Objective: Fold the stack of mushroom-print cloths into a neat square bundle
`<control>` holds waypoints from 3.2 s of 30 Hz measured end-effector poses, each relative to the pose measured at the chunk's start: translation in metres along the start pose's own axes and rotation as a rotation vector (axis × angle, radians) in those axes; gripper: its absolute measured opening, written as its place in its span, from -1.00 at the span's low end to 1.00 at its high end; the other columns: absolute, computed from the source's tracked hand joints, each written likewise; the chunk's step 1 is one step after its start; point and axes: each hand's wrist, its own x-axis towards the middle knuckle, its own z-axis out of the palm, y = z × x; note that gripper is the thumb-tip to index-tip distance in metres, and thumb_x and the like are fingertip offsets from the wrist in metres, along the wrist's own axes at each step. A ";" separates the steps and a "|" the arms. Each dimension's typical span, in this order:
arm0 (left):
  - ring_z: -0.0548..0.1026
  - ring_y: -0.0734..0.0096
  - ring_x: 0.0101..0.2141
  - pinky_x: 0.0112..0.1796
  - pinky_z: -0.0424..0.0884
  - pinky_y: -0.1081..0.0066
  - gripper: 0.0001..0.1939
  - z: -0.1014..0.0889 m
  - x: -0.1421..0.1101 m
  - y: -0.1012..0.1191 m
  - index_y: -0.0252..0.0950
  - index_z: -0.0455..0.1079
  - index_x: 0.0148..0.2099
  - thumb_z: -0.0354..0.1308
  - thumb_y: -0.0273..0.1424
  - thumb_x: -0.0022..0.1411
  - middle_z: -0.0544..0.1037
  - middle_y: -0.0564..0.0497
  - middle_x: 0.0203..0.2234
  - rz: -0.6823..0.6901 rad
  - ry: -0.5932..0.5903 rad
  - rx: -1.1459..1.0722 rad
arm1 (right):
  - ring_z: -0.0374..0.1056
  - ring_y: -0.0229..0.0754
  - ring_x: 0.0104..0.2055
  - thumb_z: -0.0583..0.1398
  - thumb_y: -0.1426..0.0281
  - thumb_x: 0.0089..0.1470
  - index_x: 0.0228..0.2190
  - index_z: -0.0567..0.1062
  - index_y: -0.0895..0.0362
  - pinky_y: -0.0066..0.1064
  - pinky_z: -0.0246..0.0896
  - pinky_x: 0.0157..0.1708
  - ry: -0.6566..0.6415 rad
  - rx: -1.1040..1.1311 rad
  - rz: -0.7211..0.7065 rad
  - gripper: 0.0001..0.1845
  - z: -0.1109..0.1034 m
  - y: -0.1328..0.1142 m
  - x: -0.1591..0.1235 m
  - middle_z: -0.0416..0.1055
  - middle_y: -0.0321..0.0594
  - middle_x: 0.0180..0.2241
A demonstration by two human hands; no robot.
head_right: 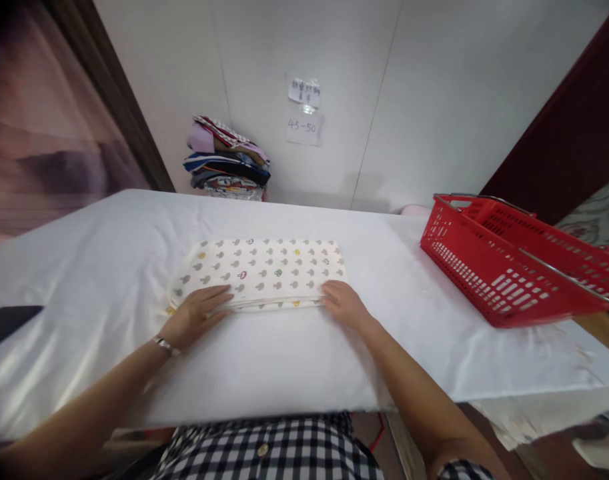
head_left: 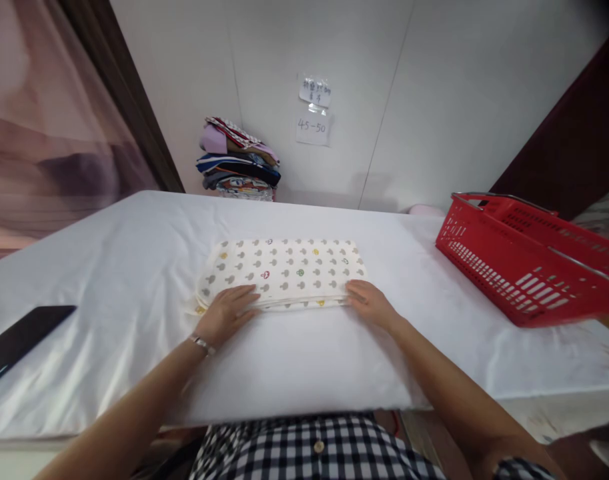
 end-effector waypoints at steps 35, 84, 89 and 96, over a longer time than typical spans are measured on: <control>0.35 0.33 -0.26 -0.21 0.24 0.31 -0.67 0.032 0.036 0.067 -0.24 0.43 -0.31 -0.14 -0.28 0.30 0.48 0.00 -0.32 -0.100 0.146 -0.149 | 0.27 -0.12 -0.14 -0.03 0.44 0.15 -0.24 0.44 0.10 -0.24 0.17 -0.12 0.172 -0.136 -0.202 -0.74 0.048 -0.009 0.019 0.41 -0.14 -0.20; 0.38 0.19 -0.25 -0.24 0.28 0.22 -0.81 0.016 0.023 0.068 -0.23 0.39 -0.26 -0.05 -0.44 0.15 0.47 -0.06 -0.32 0.038 0.092 0.024 | 0.28 -0.17 -0.06 0.02 0.43 0.10 -0.19 0.47 0.05 -0.26 0.15 -0.03 0.262 -0.122 -0.061 -0.71 0.011 0.022 -0.022 0.43 -0.21 -0.14; 0.38 0.18 -0.26 -0.25 0.28 0.21 -0.81 0.017 0.024 0.067 -0.21 0.39 -0.27 -0.05 -0.43 0.14 0.47 -0.05 -0.33 0.027 0.115 0.002 | 0.31 -0.16 -0.10 0.01 0.41 0.09 -0.22 0.49 0.05 -0.22 0.20 -0.07 0.350 -0.117 0.097 -0.70 -0.006 0.050 -0.034 0.45 -0.21 -0.18; 0.38 0.19 -0.24 -0.24 0.28 0.21 -0.80 0.017 0.023 0.066 -0.23 0.38 -0.24 -0.06 -0.41 0.17 0.47 -0.06 -0.30 0.036 0.116 -0.008 | 0.23 -0.17 -0.05 0.03 0.47 0.09 -0.12 0.45 0.02 -0.31 0.18 -0.09 0.126 -0.267 0.070 -0.66 -0.012 0.044 -0.024 0.38 -0.20 -0.12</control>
